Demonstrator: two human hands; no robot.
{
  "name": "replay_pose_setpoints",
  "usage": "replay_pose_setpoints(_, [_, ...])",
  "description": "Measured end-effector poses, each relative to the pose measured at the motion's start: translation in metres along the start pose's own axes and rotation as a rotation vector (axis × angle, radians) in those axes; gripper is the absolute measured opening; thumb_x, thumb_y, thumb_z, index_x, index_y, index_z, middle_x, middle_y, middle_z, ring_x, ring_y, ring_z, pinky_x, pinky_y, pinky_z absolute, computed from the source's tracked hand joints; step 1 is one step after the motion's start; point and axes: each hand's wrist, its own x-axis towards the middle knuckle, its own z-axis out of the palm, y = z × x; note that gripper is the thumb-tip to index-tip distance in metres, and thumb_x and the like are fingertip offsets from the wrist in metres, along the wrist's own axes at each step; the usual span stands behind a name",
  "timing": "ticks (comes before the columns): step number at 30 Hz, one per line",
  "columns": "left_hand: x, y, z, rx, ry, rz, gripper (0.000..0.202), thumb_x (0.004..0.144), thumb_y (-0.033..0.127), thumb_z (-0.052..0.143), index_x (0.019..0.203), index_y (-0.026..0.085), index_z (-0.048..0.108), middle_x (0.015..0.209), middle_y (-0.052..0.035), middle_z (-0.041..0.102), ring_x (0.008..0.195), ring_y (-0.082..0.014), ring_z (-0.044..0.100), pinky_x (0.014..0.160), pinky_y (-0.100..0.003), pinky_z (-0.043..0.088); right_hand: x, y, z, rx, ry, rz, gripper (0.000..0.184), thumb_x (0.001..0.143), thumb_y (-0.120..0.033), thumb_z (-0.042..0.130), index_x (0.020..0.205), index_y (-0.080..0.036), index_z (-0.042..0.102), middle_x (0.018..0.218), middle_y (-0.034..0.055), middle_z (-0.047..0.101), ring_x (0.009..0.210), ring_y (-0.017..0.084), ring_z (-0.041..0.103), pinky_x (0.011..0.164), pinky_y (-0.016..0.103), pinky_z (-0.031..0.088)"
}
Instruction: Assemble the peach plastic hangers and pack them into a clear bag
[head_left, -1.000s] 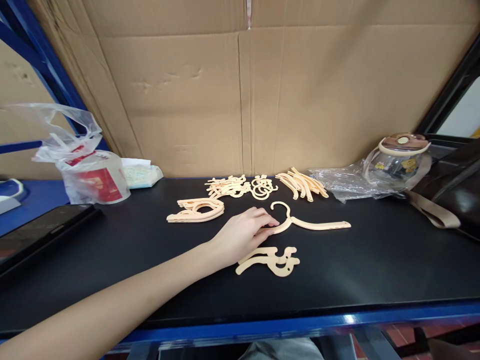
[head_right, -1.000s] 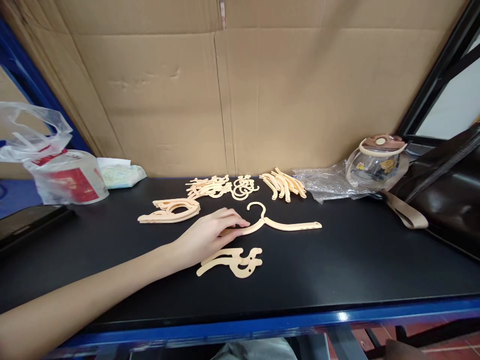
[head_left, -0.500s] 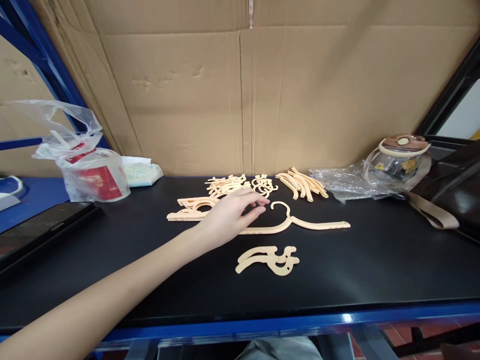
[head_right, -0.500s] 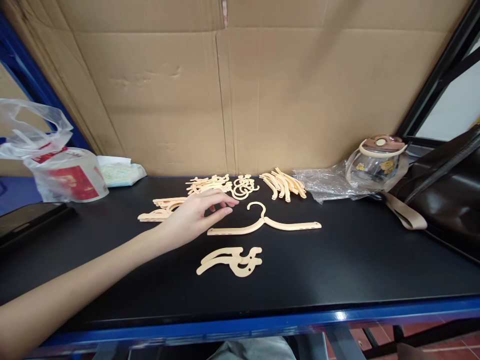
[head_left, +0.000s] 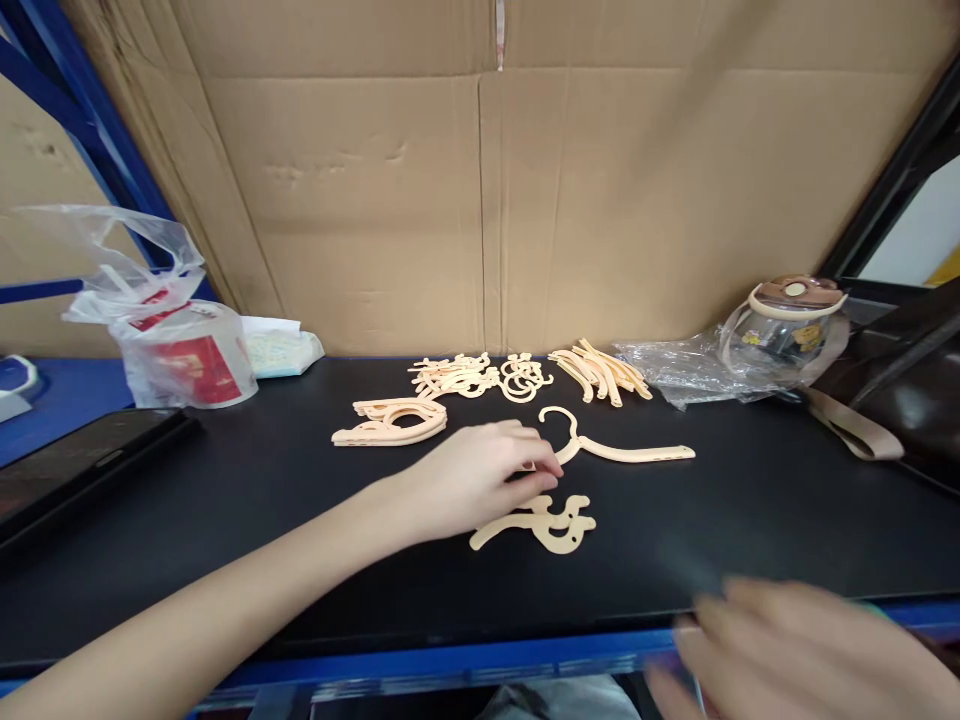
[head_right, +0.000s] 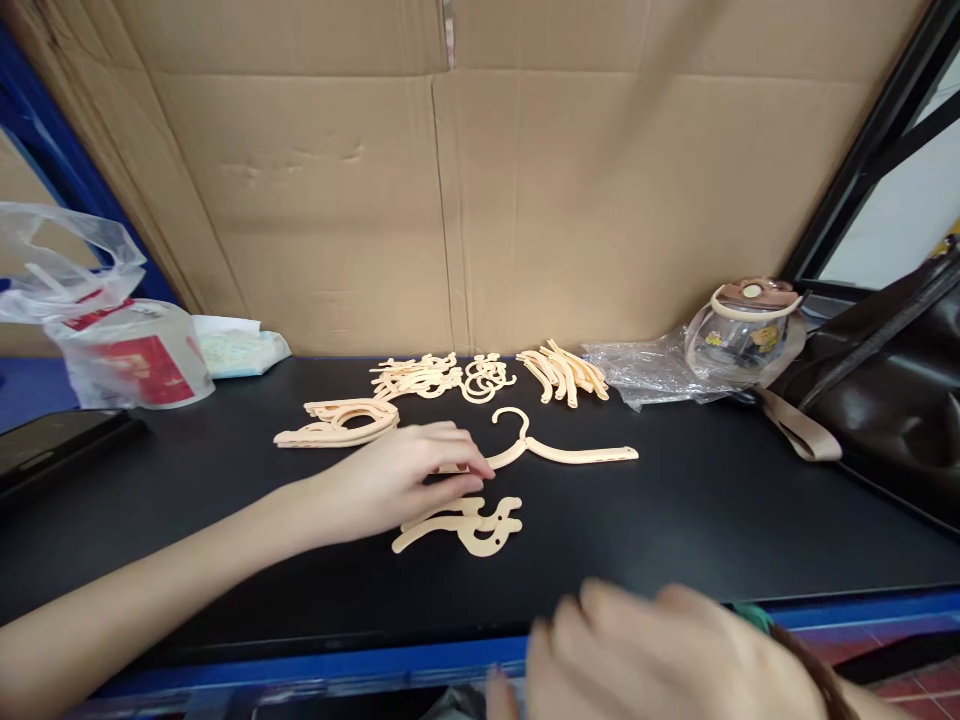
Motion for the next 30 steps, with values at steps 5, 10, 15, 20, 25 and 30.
replay_pose_setpoints(5, [0.002,0.01,0.022,0.123,-0.053,0.023,0.02,0.093,0.03,0.053,0.101,0.018,0.067,0.102,-0.0044,0.065,0.093,-0.019,0.061,0.078,-0.029,0.047,0.076,0.037,0.007,-0.176,-0.422,-0.078,0.029,0.096,-0.024,0.042,0.083,-0.018,0.067,0.067,0.0025,0.063,0.059,0.014,0.055,0.056,0.029,0.039])
replay_pose_setpoints(10, [0.002,0.014,0.023,0.041,-0.06,-0.085,0.019,0.085,0.036,0.065,0.097,0.022,0.069,0.098,-0.0002,0.067,0.094,-0.0187,0.062,0.079,-0.029,0.046,0.093,0.068,0.049,-0.026,-0.569,0.012,0.026,0.096,-0.025,0.045,0.099,-0.017,0.069,0.095,0.0062,0.066,0.087,0.018,0.059,0.073,0.03,0.045])
replay_pose_setpoints(15, [0.003,0.016,0.029,0.017,-0.029,-0.109,0.01,0.077,0.019,0.063,0.087,0.02,0.065,0.096,0.0004,0.067,0.089,-0.0187,0.061,0.079,-0.031,0.043,0.067,0.07,0.06,0.197,-0.57,0.075,0.024,0.096,-0.021,0.045,0.103,-0.018,0.068,0.103,0.0045,0.063,0.095,0.016,0.056,0.085,0.031,0.045])
replay_pose_setpoints(20, [0.003,0.015,0.027,0.062,0.02,-0.069,0.011,0.071,0.013,0.055,0.08,0.018,0.055,0.08,0.0006,0.062,0.075,-0.0167,0.057,0.071,-0.03,0.04,0.064,0.071,0.058,0.273,-0.591,0.134,0.018,0.092,-0.016,0.05,0.093,-0.018,0.068,0.102,0.0041,0.063,0.094,0.016,0.056,0.085,0.031,0.045])
replay_pose_setpoints(25, [0.002,-0.004,0.0,0.078,0.131,-0.137,0.01,0.079,0.019,0.049,0.088,0.02,0.053,0.079,0.001,0.059,0.069,-0.0149,0.052,0.061,-0.025,0.036,0.064,0.07,0.061,0.286,-0.598,0.142,0.017,0.091,-0.03,0.055,0.096,-0.019,0.068,0.105,0.0052,0.063,0.096,0.018,0.057,0.085,0.032,0.045])
replay_pose_setpoints(30, [-0.001,-0.04,-0.028,0.202,0.207,-0.361,0.019,0.089,0.026,0.034,0.077,0.022,0.048,0.068,0.0023,0.056,0.063,-0.0167,0.051,0.06,-0.027,0.032,0.062,0.069,0.065,0.343,-0.614,0.198,0.018,0.091,-0.035,0.056,0.089,-0.02,0.066,0.099,0.0025,0.063,0.091,0.016,0.058,0.083,0.029,0.044])
